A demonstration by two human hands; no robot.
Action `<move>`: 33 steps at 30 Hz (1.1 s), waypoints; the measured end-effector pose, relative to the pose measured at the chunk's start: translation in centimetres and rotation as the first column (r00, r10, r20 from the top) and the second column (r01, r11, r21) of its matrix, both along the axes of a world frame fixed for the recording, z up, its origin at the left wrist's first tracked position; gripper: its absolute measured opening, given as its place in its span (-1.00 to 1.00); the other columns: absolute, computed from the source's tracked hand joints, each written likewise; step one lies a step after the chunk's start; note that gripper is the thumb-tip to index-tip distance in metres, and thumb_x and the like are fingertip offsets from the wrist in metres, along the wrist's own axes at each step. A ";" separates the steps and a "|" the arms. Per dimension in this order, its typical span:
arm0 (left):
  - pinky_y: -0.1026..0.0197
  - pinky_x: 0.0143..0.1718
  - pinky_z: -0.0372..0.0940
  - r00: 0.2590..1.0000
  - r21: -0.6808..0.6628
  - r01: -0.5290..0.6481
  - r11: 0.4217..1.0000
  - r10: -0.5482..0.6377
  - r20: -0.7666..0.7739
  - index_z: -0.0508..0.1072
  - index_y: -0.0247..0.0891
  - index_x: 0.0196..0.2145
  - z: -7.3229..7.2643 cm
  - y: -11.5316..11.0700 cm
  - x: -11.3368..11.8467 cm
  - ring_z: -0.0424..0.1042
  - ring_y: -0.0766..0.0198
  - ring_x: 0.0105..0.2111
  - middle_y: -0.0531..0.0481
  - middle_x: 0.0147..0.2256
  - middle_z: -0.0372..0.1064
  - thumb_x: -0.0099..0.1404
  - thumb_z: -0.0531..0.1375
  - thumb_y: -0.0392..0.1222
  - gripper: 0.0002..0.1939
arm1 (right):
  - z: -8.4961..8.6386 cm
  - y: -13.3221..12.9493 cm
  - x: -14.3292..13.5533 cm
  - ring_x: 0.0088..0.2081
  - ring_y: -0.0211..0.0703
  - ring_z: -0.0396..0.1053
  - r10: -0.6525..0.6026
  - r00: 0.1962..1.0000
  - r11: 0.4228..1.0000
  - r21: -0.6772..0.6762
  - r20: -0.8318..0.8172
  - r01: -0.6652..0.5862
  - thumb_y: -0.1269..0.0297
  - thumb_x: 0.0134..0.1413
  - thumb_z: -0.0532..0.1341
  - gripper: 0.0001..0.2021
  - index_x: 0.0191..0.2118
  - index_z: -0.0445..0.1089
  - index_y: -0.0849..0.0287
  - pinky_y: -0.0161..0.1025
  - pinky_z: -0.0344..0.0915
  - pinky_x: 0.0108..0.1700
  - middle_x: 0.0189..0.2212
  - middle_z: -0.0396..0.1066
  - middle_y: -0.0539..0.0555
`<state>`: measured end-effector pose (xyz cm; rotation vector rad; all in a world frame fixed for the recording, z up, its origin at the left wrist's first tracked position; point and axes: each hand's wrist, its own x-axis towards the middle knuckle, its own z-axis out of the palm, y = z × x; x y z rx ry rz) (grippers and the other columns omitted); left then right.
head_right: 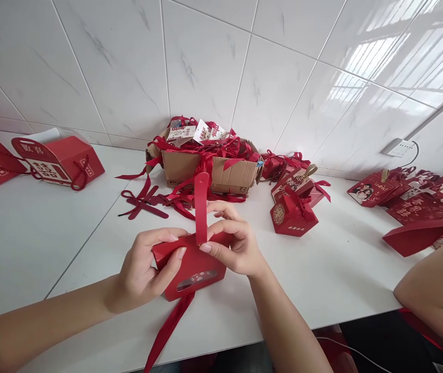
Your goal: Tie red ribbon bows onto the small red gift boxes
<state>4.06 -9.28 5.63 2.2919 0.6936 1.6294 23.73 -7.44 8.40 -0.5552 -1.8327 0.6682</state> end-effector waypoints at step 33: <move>0.26 -0.28 0.46 0.997 0.035 0.062 0.997 -0.060 -0.051 0.22 -0.21 -0.03 0.3 0.8 -0.3 0.53 0.27 -0.31 -0.04 -0.25 0.48 0.21 0.15 -0.48 -0.60 | 0.3 -0.5 -0.5 -0.51 -0.25 0.44 -0.213 0.973 0.957 0.222 0.093 0.188 0.36 0.08 0.29 -0.97 -0.35 0.43 0.12 -0.34 0.40 -0.50 -0.52 0.47 0.00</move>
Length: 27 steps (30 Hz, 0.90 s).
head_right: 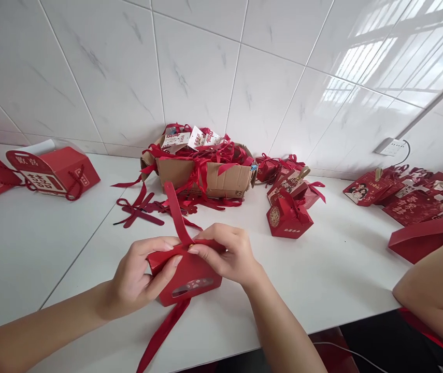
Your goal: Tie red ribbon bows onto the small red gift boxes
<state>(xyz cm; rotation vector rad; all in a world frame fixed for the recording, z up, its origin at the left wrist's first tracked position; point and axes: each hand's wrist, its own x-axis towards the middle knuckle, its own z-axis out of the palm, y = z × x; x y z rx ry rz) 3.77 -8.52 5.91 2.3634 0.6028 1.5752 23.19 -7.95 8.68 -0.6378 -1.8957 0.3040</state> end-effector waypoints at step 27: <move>0.34 -0.48 0.38 0.858 -0.048 -0.150 0.988 0.106 -0.503 0.46 -0.07 -0.05 9.9 2.2 1.1 0.50 0.27 -0.34 0.06 -0.23 0.51 0.25 0.06 -0.43 -0.59 | -1.3 0.8 0.8 -0.34 -0.15 0.54 -0.290 0.957 0.775 0.582 -0.022 0.248 0.45 0.08 0.29 -0.83 -0.20 0.41 0.08 -0.19 0.40 -0.34 -0.43 0.57 0.04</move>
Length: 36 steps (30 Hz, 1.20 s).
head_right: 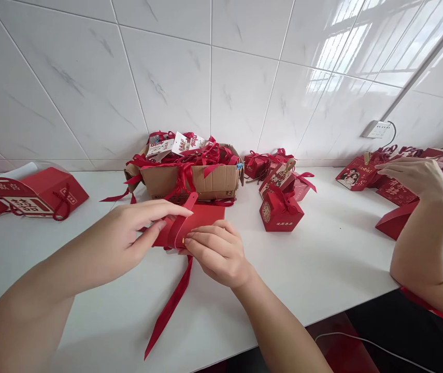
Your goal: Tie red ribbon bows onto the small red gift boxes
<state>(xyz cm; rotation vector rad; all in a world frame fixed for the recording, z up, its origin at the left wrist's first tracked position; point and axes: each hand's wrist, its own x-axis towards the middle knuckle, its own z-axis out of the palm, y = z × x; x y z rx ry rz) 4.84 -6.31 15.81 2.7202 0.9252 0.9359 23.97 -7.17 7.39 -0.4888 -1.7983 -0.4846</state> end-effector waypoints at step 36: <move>0.39 -0.40 0.38 0.981 -0.559 -0.019 0.829 0.124 0.151 0.57 -0.07 -0.17 0.5 0.7 1.4 0.51 0.30 -0.32 0.13 -0.30 0.55 0.32 0.11 -0.09 -0.75 | -0.3 0.5 -0.3 -0.36 -0.25 0.48 -0.084 0.995 0.996 -0.020 -0.051 0.083 0.39 0.18 0.22 -0.96 -0.25 0.41 0.13 -0.26 0.33 -0.33 -0.45 0.50 0.02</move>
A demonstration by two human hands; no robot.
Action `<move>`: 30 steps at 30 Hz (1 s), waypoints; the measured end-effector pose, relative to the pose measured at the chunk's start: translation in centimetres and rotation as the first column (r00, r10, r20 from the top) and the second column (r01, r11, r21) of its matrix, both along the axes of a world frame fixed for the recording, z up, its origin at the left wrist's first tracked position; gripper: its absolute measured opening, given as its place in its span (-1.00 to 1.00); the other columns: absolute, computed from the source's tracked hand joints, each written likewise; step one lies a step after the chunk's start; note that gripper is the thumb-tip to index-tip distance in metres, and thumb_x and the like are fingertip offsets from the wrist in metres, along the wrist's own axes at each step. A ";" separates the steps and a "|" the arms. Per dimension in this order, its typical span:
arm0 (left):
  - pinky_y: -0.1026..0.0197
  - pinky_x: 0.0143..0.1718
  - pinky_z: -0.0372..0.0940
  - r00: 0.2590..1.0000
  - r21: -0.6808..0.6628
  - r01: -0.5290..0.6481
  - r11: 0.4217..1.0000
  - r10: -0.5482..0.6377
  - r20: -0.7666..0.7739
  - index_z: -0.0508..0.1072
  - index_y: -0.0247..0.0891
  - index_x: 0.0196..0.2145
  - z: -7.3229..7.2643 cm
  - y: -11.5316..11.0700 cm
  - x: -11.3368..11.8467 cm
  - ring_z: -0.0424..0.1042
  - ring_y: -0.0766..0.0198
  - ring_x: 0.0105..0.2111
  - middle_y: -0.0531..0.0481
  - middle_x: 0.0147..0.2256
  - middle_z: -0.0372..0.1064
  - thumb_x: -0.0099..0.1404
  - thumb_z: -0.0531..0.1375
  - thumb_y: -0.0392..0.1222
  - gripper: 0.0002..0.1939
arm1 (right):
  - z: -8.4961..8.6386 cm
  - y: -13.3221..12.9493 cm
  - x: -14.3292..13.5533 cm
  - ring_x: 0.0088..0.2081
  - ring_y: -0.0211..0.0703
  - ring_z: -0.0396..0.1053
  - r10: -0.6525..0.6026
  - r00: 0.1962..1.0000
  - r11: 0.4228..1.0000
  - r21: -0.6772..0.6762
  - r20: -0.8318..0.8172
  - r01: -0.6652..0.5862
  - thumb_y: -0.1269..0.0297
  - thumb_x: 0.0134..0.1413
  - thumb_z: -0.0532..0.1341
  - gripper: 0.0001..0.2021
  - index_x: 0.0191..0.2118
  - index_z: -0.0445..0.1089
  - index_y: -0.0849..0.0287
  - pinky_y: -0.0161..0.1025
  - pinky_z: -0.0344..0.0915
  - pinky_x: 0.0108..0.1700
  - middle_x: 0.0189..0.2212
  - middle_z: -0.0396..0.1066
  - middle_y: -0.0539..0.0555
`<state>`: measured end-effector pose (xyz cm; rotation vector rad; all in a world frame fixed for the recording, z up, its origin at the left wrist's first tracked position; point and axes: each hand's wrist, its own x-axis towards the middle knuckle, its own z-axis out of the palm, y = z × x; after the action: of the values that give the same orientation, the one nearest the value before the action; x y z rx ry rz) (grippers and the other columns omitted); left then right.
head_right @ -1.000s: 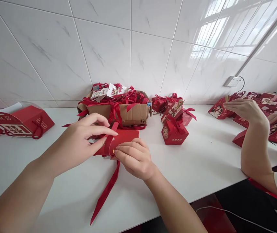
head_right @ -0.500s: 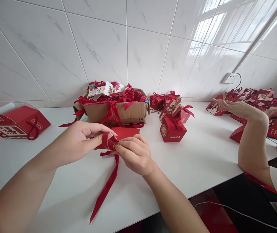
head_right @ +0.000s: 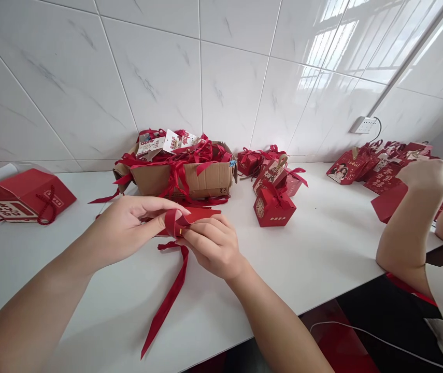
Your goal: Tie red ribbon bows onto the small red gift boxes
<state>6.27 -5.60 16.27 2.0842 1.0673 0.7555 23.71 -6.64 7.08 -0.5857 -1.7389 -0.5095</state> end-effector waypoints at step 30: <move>0.36 -0.46 0.33 0.998 0.018 0.045 0.999 -0.044 -0.048 0.54 -0.13 -0.34 0.0 0.1 -0.2 0.46 0.29 -0.38 0.09 -0.39 0.52 0.30 0.11 -0.07 -0.78 | 0.1 0.1 -0.3 -0.43 -0.29 0.45 0.028 0.998 0.999 -0.040 -0.053 -0.030 0.37 0.22 0.19 -0.94 -0.29 0.40 0.14 -0.28 0.31 -0.36 -0.48 0.50 0.02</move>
<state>6.10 -5.46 16.28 2.1446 1.0397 0.7006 23.38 -6.56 7.21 -0.5965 -1.7091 -0.4352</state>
